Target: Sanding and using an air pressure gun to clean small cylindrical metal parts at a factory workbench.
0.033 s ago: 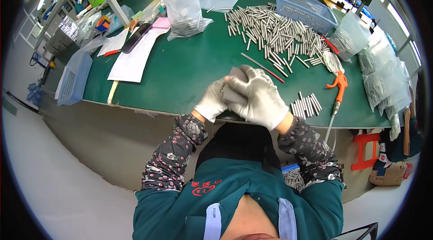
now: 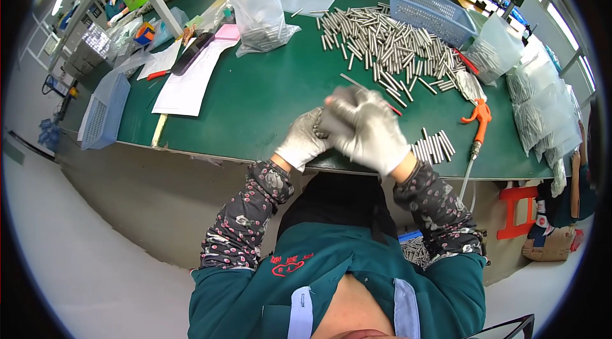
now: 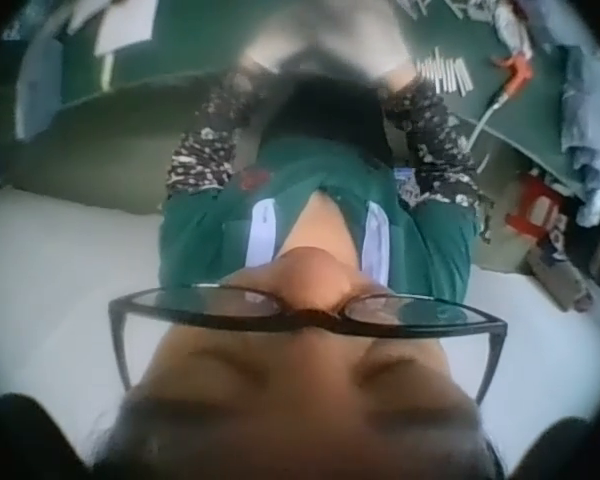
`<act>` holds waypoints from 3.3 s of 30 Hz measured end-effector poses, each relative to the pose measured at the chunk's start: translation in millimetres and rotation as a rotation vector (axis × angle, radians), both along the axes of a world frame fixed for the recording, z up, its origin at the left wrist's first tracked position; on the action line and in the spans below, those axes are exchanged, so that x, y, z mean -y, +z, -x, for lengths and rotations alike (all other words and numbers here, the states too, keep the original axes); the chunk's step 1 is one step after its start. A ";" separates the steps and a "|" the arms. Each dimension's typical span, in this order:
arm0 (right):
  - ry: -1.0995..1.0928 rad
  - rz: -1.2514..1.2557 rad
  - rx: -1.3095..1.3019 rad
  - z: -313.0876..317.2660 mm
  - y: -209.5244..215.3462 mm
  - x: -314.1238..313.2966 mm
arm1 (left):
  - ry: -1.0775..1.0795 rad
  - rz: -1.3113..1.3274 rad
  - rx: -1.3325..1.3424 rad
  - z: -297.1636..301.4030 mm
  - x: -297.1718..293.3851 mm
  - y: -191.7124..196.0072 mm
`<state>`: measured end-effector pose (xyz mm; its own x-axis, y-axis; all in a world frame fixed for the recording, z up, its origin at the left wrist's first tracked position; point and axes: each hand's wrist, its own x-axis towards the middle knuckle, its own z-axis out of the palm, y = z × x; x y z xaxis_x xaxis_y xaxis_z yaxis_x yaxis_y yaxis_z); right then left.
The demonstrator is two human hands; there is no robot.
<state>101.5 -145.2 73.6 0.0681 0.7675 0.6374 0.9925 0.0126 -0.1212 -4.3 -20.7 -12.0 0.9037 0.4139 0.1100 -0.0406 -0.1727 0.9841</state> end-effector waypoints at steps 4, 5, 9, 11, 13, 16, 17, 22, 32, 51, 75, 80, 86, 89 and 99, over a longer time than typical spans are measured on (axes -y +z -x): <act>-0.232 -0.002 -0.024 -8.2 23.7 0.6 | -0.010 0.114 0.070 -8.1 -6.0 13.1; -0.096 0.029 0.021 4.8 17.5 1.9 | -0.052 0.173 0.093 -4.7 -1.5 16.3; -0.287 0.082 -0.004 -13.3 7.1 -1.3 | -0.059 0.185 0.057 -1.9 -1.1 8.6; -0.454 0.157 0.008 -27.1 3.7 2.8 | -0.058 0.163 0.072 -3.2 1.0 7.2; -0.388 0.187 -0.028 -21.1 -7.0 9.2 | -0.052 0.139 0.082 -3.1 -0.2 6.1; -0.365 0.232 -0.043 -13.7 -15.7 11.6 | -0.083 0.042 0.076 -1.7 -6.7 3.2; -0.376 0.237 -0.043 -13.4 -17.7 12.2 | -0.085 0.041 0.075 -1.5 -6.5 3.6; -0.316 0.060 -0.080 -6.9 -1.0 11.8 | -0.060 0.259 0.127 -0.9 -3.4 3.2; -0.441 0.203 -0.104 -26.8 -3.8 2.8 | -0.063 0.161 0.061 -2.4 -2.5 6.0; 0.039 -0.029 -0.232 4.1 -26.2 -0.6 | -0.164 0.376 0.178 4.7 -11.4 0.6; -0.044 0.065 -0.279 2.3 -27.7 -10.0 | -0.129 0.155 0.092 -0.7 -16.6 11.7; -0.068 0.029 -0.345 -4.1 -19.6 -9.5 | -0.050 0.098 0.066 -8.1 -10.1 7.8; 0.022 0.030 -0.255 -9.5 -6.2 -19.0 | -0.007 0.020 0.062 -15.6 -13.9 -11.0; 0.024 0.171 -0.259 -14.0 -4.7 -22.5 | -0.013 0.004 0.020 -13.2 -8.6 0.4; -0.059 0.288 -0.161 -5.9 3.3 -32.0 | 0.072 -0.031 0.031 -11.1 -3.6 2.9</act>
<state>107.4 -113.2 76.9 0.2006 0.9063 0.3719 0.9582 -0.1024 -0.2672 6.8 -17.0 -9.2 0.8676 0.4738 0.1513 -0.0573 -0.2070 0.9767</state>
